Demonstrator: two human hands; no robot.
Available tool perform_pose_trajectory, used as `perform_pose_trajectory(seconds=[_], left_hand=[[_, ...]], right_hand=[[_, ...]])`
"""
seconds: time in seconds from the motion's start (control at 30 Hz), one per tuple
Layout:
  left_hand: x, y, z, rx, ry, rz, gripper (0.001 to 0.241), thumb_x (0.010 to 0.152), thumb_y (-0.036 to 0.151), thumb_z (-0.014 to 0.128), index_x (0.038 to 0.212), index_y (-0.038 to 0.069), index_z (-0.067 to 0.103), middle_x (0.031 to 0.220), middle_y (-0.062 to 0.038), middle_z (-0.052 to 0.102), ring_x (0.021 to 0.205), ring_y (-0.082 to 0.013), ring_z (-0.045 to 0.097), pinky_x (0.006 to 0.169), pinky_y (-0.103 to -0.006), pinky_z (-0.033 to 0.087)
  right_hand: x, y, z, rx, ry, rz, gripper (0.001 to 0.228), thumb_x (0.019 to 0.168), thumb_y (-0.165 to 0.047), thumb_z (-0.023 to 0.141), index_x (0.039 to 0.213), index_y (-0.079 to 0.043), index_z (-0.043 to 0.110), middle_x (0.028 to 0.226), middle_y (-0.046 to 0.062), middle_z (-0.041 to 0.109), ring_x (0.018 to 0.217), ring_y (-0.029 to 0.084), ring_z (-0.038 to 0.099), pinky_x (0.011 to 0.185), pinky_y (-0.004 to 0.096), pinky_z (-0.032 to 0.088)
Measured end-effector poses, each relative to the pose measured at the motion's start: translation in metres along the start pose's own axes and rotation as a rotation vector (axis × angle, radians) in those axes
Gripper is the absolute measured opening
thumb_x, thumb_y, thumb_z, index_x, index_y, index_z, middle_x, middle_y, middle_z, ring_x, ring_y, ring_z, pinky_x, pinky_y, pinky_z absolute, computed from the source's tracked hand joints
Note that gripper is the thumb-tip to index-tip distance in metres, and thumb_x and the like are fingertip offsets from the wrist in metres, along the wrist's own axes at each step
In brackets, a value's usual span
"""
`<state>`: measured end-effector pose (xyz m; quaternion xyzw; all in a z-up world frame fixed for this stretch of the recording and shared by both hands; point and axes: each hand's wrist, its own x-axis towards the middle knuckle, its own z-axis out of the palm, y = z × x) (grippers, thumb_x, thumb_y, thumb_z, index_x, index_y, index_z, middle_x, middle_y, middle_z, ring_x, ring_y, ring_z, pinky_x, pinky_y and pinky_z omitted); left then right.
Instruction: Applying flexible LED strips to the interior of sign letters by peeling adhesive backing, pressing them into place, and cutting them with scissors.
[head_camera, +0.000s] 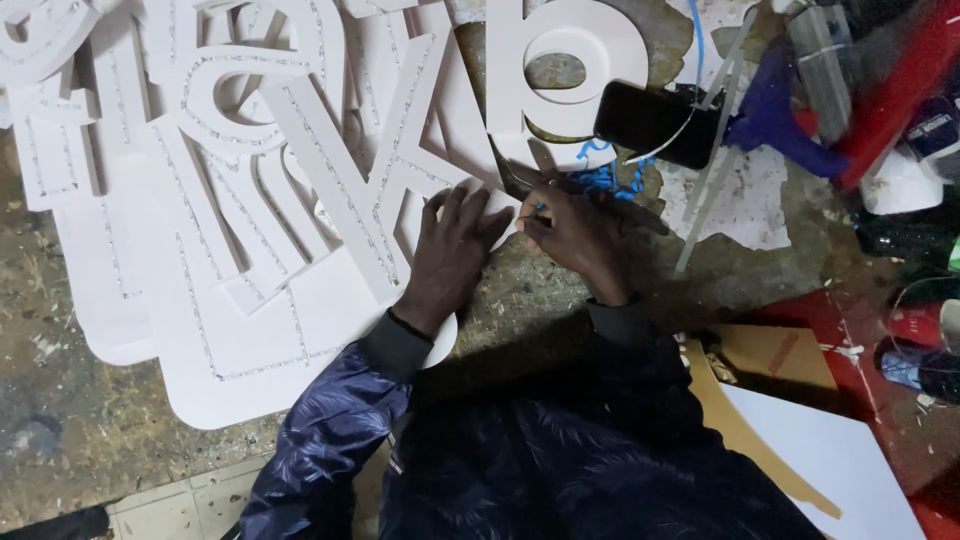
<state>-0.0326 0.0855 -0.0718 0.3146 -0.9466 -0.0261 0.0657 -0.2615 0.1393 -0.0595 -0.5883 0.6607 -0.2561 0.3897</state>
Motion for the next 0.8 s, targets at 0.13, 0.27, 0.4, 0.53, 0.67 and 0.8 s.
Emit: perform_pose_trajectory(seconds=[0.13, 0.27, 0.4, 0.53, 0.67, 0.8], left_hand=[[0.011, 0.002, -0.005, -0.025, -0.004, 0.013, 0.053, 0.102, 0.033, 0.083, 0.153, 0.022, 0.071, 0.168, -0.014, 0.051, 0.166, -0.041, 0.035, 0.133, -0.0574, 0.029], [0.03, -0.032, 0.025, 0.002, 0.123, 0.213, 0.042, 0.105, 0.032, 0.071, 0.144, 0.017, 0.065, 0.155, -0.014, 0.054, 0.154, -0.0374, 0.045, 0.127, -0.0526, 0.034], [0.028, -0.051, 0.012, 0.105, 0.225, 0.388, 0.03, 0.097, 0.039, 0.077, 0.123, 0.025, 0.076, 0.128, -0.007, 0.067, 0.128, -0.0322, 0.063, 0.108, -0.0473, 0.047], [0.01, -0.067, -0.048, 0.178, 0.158, 0.414, 0.021, 0.099, 0.04, 0.07, 0.119, 0.034, 0.071, 0.124, 0.0, 0.063, 0.12, -0.0246, 0.06, 0.104, -0.0389, 0.044], [-0.005, -0.096, -0.071, 0.06, 0.158, 0.42, 0.017, 0.102, 0.028, 0.07, 0.117, 0.028, 0.062, 0.126, 0.004, 0.052, 0.139, -0.0202, 0.05, 0.122, -0.0353, 0.033], [-0.028, -0.114, -0.075, -0.079, -0.122, 0.269, 0.081, 0.061, 0.006, 0.099, 0.138, 0.018, 0.076, 0.165, -0.012, 0.061, 0.166, -0.0377, 0.044, 0.14, -0.0526, 0.035]], right_hand=[[-0.007, -0.01, -0.001, -0.064, -0.005, 0.049, 0.028, 0.107, -0.021, 0.071, 0.133, -0.012, 0.073, 0.084, 0.007, 0.085, 0.079, 0.022, 0.086, 0.077, 0.036, 0.066], [-0.012, -0.016, 0.0, -0.163, 0.045, -0.016, 0.024, 0.107, -0.021, 0.071, 0.131, -0.017, 0.076, 0.083, 0.004, 0.086, 0.082, 0.025, 0.086, 0.08, 0.039, 0.065], [-0.016, -0.024, -0.006, -0.068, -0.024, -0.066, 0.031, 0.108, -0.017, 0.069, 0.138, -0.012, 0.076, 0.101, 0.017, 0.088, 0.092, 0.038, 0.086, 0.082, 0.049, 0.064], [-0.032, -0.069, -0.011, 0.067, -0.077, -0.129, 0.037, 0.113, -0.004, 0.058, 0.148, -0.002, 0.071, 0.108, 0.027, 0.087, 0.091, 0.042, 0.083, 0.083, 0.05, 0.061], [-0.036, -0.101, -0.008, 0.064, -0.117, -0.23, 0.044, 0.112, -0.009, 0.065, 0.155, -0.014, 0.067, 0.105, 0.022, 0.087, 0.105, 0.049, 0.083, 0.09, 0.063, 0.065], [-0.025, -0.09, 0.01, 0.024, -0.156, -0.249, 0.059, 0.109, -0.013, 0.07, 0.166, -0.019, 0.056, 0.106, 0.019, 0.087, 0.106, 0.044, 0.083, 0.087, 0.059, 0.065]])
